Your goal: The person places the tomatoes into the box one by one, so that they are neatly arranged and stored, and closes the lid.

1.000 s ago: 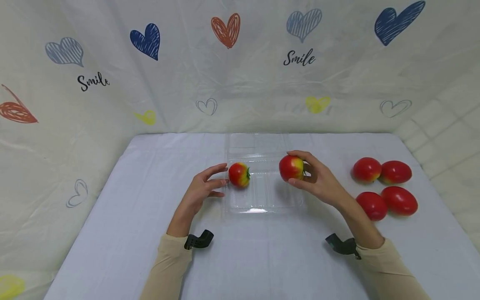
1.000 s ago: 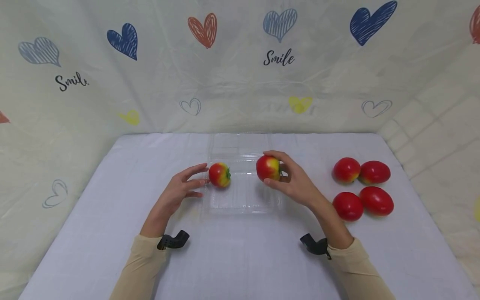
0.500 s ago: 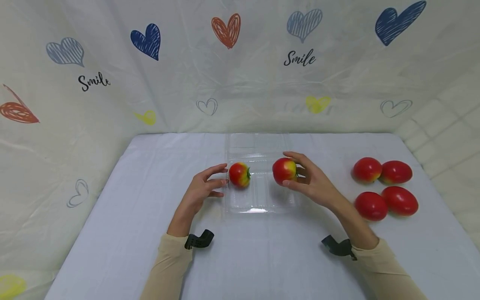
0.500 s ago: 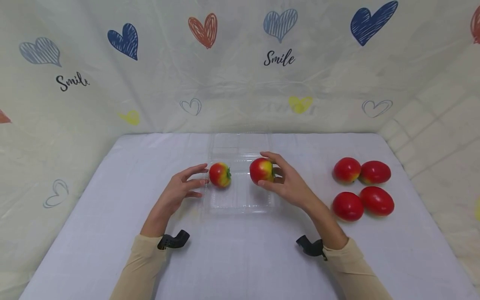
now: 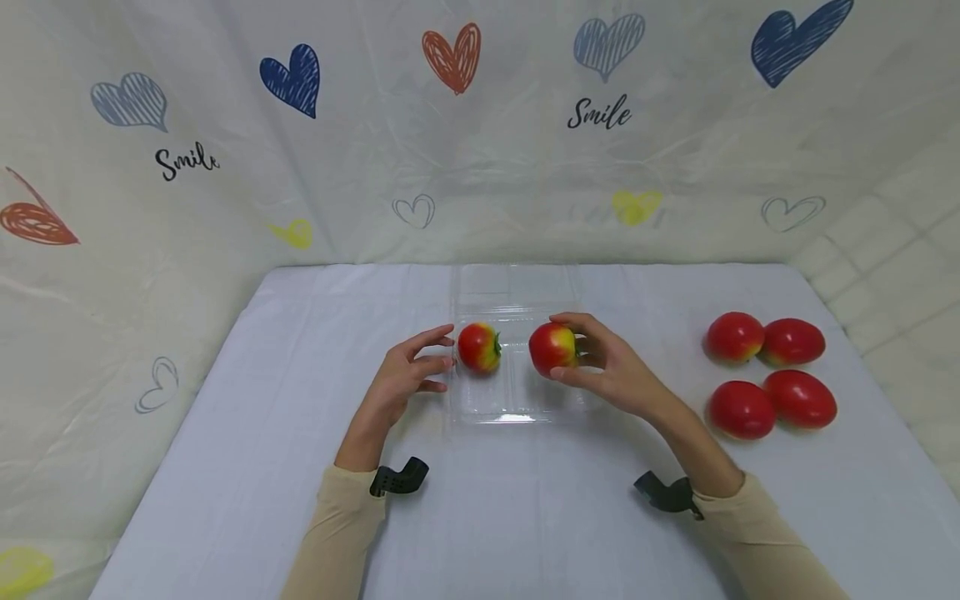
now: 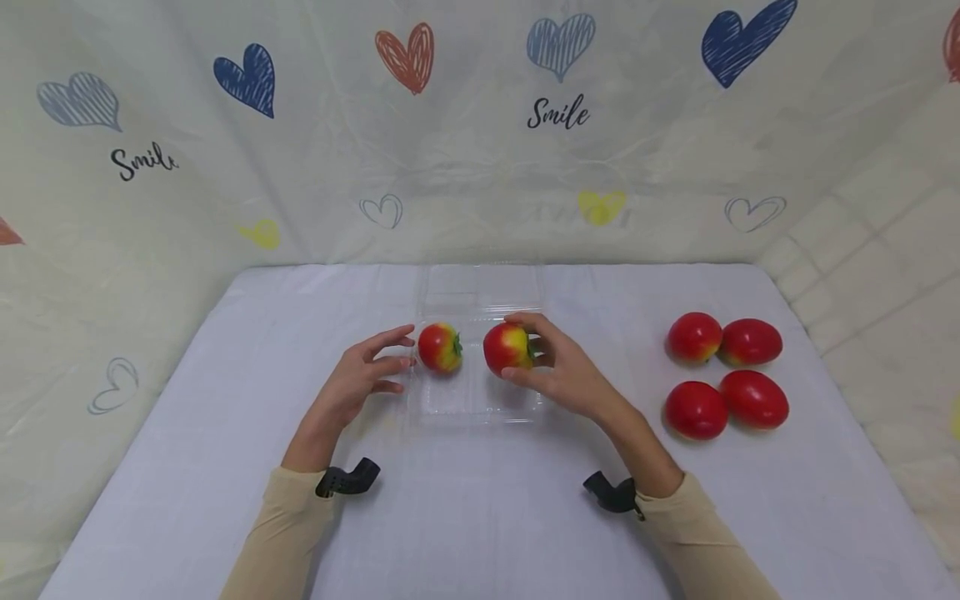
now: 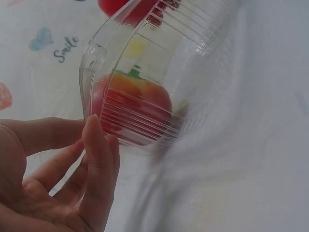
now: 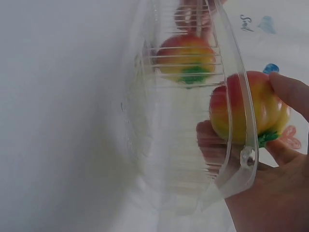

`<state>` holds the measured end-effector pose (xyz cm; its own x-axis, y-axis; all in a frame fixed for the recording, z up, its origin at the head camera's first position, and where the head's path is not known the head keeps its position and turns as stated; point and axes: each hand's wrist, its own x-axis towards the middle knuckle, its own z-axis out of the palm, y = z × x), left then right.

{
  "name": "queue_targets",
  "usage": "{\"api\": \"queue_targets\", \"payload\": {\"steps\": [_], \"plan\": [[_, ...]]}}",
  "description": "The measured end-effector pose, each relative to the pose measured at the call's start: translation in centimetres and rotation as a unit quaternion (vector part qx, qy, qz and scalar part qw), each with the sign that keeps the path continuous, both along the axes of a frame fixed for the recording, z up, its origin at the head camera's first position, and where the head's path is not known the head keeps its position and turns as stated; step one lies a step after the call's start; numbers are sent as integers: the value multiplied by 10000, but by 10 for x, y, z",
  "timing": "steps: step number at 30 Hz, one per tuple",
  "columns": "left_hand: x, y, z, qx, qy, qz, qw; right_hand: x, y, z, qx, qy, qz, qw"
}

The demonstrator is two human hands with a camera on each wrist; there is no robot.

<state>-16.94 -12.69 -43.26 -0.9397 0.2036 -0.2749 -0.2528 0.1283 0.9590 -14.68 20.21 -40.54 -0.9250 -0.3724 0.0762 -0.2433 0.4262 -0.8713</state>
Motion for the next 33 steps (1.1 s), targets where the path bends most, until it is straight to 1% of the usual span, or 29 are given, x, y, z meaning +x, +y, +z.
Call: {"api": "queue_targets", "payload": {"steps": [8,15,27,33], "plan": [[0,1,0,-24,-50,47,10000,1,-6,-4,0,-67,142,9999],[0,1,0,-33,-39,55,10000,0,-13,-7,19,10,223,9997],[1,2,0,-70,24,28,10000,4,-22,-5,33,-117,177,9998],[1,2,1,-106,22,53,9999,3,-24,-6,63,-49,147,9999]]}}
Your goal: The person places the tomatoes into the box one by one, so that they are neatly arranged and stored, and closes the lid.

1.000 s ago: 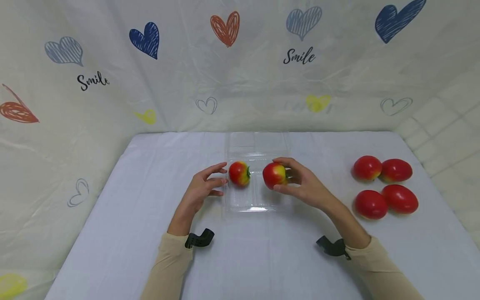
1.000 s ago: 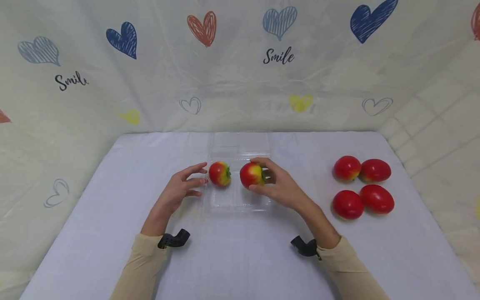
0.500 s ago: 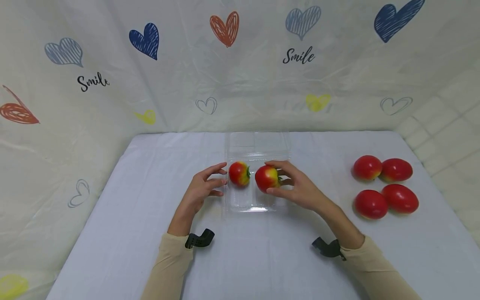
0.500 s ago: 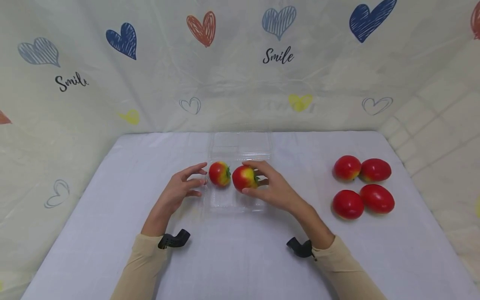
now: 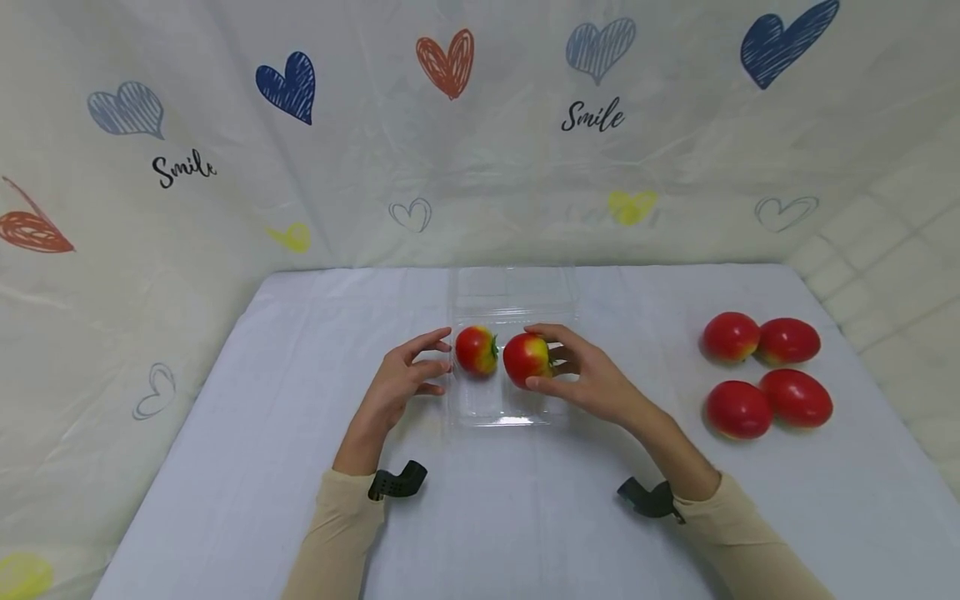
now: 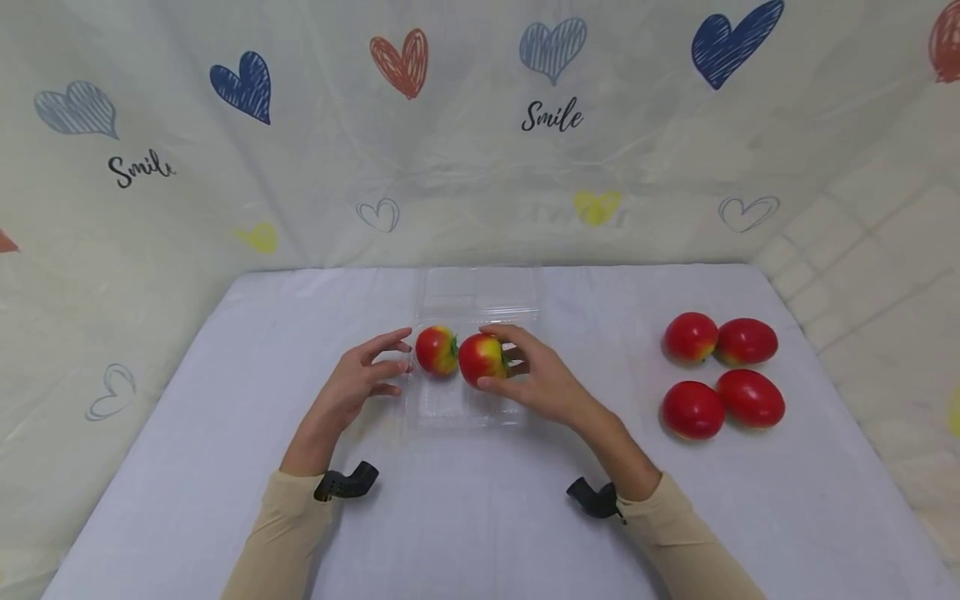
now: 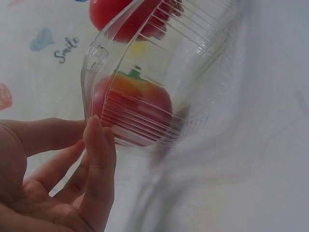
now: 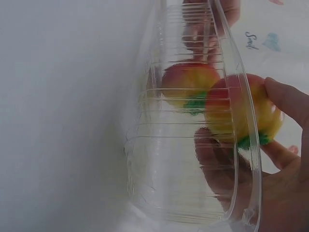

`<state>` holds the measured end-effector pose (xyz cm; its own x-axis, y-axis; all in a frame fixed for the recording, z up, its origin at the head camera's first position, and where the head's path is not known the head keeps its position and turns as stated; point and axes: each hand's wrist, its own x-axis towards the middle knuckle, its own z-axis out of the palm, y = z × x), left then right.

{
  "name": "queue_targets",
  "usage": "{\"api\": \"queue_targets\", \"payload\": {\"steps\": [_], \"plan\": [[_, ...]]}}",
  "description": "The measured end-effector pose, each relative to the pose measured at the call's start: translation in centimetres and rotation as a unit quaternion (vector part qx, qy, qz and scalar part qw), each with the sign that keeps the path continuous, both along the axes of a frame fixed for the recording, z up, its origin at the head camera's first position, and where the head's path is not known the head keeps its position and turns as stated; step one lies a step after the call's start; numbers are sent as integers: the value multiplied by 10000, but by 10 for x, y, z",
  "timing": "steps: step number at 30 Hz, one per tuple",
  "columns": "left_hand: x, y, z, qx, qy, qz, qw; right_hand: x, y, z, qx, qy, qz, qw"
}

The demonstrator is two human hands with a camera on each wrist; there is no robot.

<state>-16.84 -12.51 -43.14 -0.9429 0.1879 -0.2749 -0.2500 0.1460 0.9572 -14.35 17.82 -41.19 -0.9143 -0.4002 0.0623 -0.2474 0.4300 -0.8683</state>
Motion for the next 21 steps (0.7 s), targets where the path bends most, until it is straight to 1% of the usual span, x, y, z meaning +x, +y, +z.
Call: {"api": "queue_targets", "payload": {"steps": [21], "plan": [[0,0,-1,-7,19,32,10000,2,-13,1,-22,-46,20,10000]]}}
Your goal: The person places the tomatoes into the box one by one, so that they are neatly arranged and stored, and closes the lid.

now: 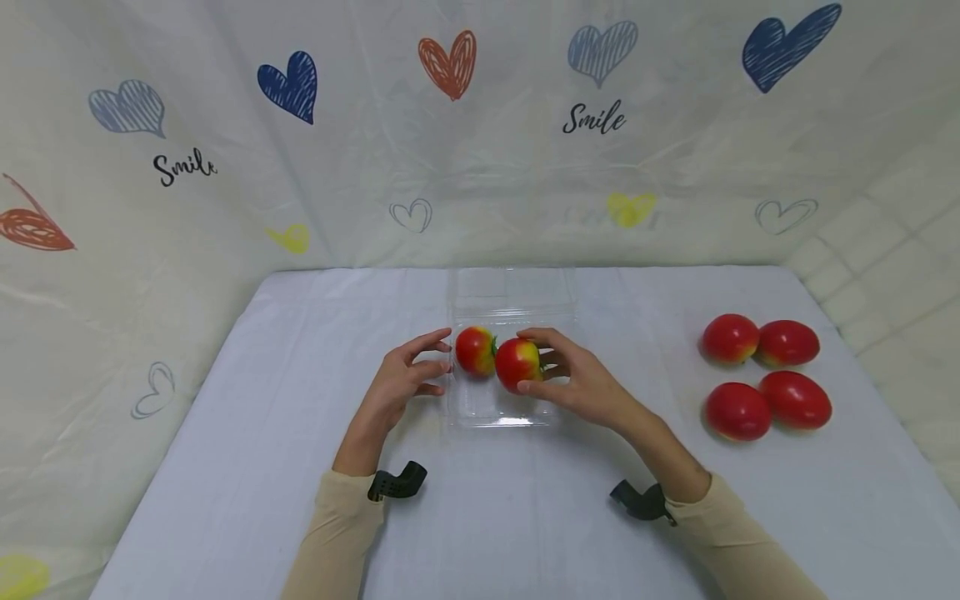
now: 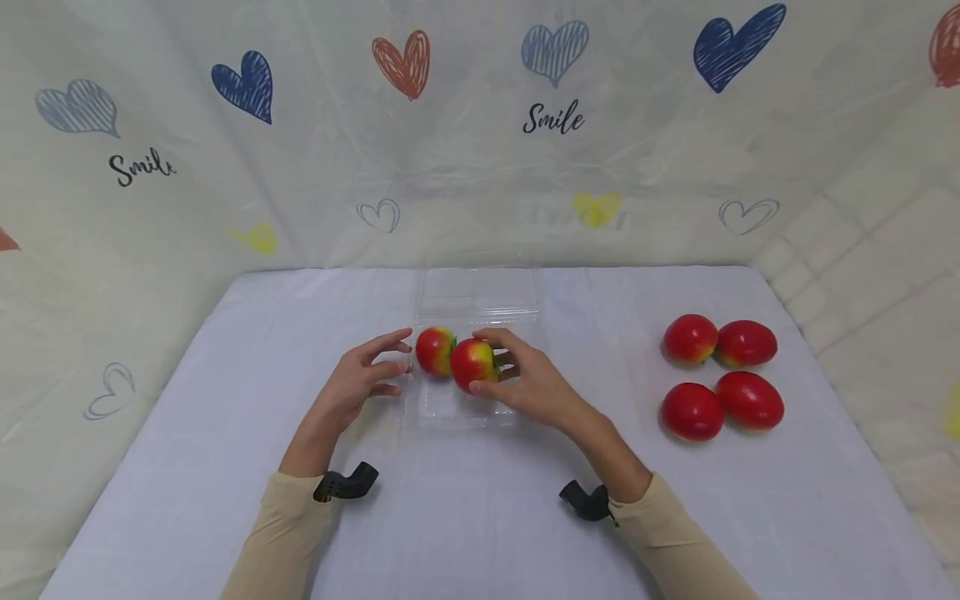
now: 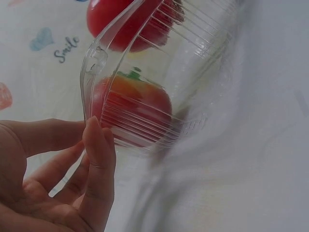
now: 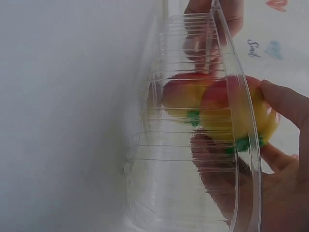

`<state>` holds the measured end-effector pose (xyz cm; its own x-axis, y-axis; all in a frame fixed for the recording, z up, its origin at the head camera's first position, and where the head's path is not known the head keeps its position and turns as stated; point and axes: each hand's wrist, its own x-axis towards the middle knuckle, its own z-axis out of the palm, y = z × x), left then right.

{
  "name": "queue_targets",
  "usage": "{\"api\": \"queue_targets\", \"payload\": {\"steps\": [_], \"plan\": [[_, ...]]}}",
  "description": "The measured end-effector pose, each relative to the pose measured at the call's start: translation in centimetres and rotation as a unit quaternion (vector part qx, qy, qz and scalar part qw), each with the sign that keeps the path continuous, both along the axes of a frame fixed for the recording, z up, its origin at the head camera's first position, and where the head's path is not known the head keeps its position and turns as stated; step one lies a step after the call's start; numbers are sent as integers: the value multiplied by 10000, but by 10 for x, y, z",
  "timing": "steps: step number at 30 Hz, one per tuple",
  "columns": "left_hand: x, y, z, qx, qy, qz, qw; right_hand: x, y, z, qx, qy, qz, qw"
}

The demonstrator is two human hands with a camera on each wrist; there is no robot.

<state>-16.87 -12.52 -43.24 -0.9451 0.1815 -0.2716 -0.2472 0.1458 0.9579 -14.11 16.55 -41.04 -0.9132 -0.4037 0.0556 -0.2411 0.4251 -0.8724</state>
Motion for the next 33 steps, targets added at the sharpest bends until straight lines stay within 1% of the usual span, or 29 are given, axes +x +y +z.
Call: {"api": "queue_targets", "payload": {"steps": [8,15,28,33], "plan": [[0,0,0,58,17,-17,10000,1,-3,0,10,-13,189,9998],[0,-1,-1,55,25,-75,10000,2,-5,-3,39,99,361,9993],[0,0,-1,105,13,-45,9999,4,-11,-3,219,239,360,9988],[0,-1,-1,175,34,-53,9998,4,-13,-4,238,160,363,9989]]}}
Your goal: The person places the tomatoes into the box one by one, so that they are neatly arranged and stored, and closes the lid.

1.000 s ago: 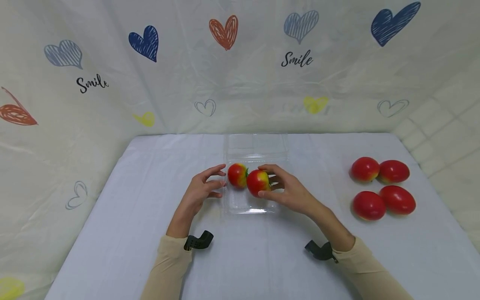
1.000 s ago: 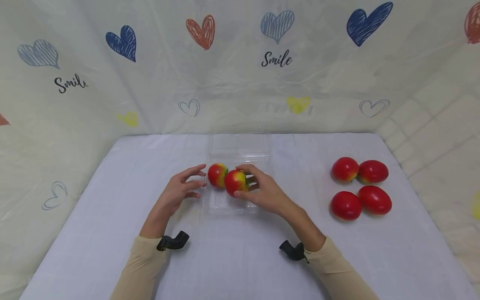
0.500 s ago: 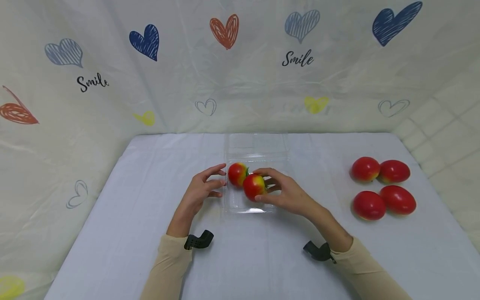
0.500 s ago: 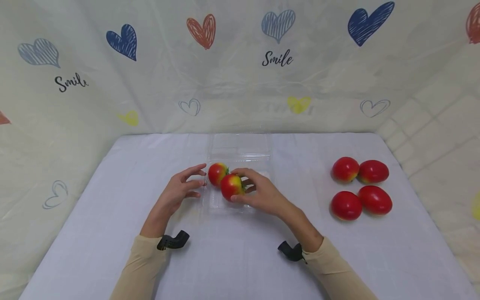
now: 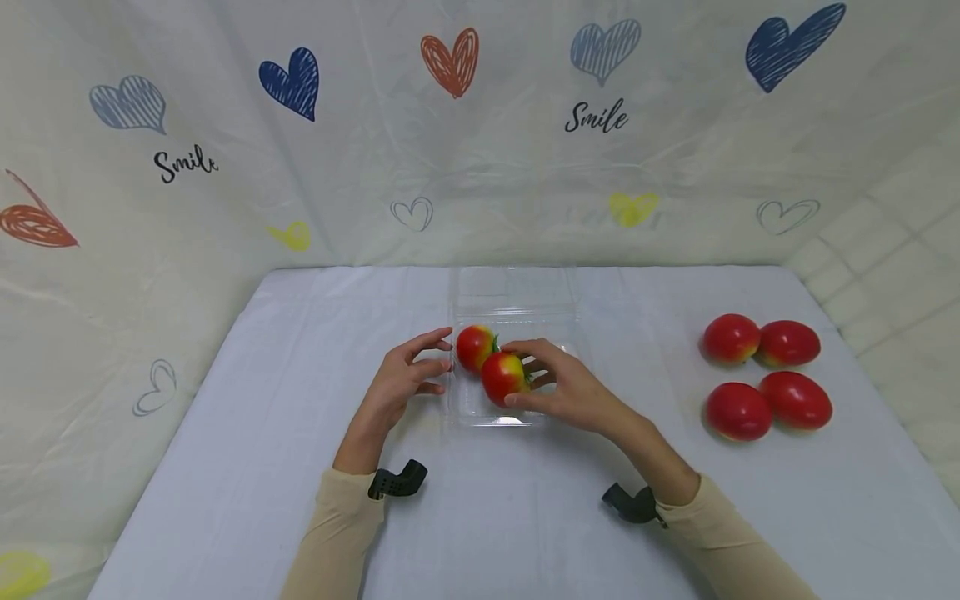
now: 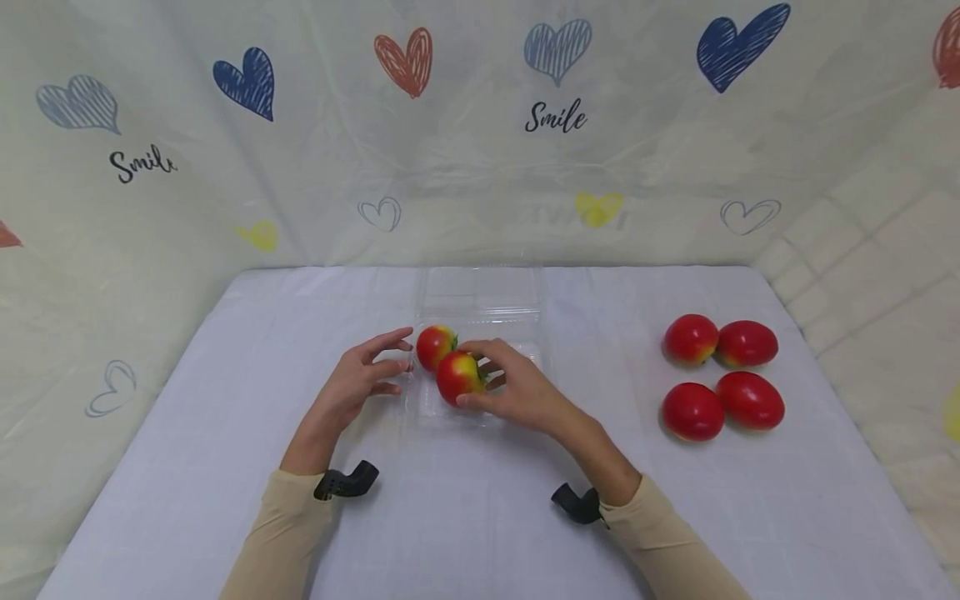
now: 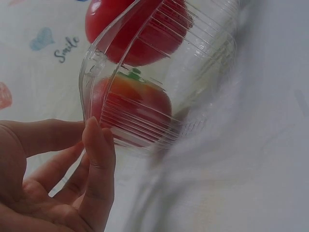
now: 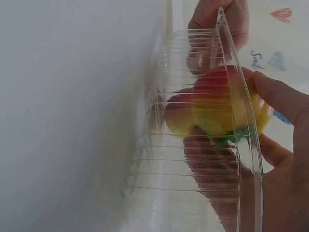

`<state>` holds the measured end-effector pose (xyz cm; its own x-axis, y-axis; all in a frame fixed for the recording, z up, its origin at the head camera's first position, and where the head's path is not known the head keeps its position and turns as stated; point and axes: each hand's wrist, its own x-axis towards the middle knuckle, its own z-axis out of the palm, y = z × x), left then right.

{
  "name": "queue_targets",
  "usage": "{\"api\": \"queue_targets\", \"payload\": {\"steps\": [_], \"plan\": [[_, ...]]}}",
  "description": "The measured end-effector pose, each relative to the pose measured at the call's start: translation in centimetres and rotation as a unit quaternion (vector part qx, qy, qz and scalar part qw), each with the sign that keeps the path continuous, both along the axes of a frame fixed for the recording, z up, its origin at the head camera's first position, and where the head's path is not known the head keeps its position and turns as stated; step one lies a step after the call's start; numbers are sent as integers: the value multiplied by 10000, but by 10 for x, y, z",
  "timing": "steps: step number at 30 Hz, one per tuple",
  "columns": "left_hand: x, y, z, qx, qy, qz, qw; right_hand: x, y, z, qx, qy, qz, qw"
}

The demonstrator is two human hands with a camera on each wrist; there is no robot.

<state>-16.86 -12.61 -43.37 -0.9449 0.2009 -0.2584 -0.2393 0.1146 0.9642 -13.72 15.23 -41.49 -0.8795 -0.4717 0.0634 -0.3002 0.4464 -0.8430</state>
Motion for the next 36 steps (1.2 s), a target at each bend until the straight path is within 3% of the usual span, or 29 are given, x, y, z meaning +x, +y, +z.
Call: {"api": "queue_targets", "payload": {"steps": [12,24,36], "plan": [[0,0,-1,92,0,3,10000,3,-7,2,137,-382,-30,9992],[0,0,0,50,-29,21,10000,2,-13,1,253,-434,87,9987],[1,0,1,-5,-34,15,10000,1,-18,-2,311,-208,246,9990]]}}
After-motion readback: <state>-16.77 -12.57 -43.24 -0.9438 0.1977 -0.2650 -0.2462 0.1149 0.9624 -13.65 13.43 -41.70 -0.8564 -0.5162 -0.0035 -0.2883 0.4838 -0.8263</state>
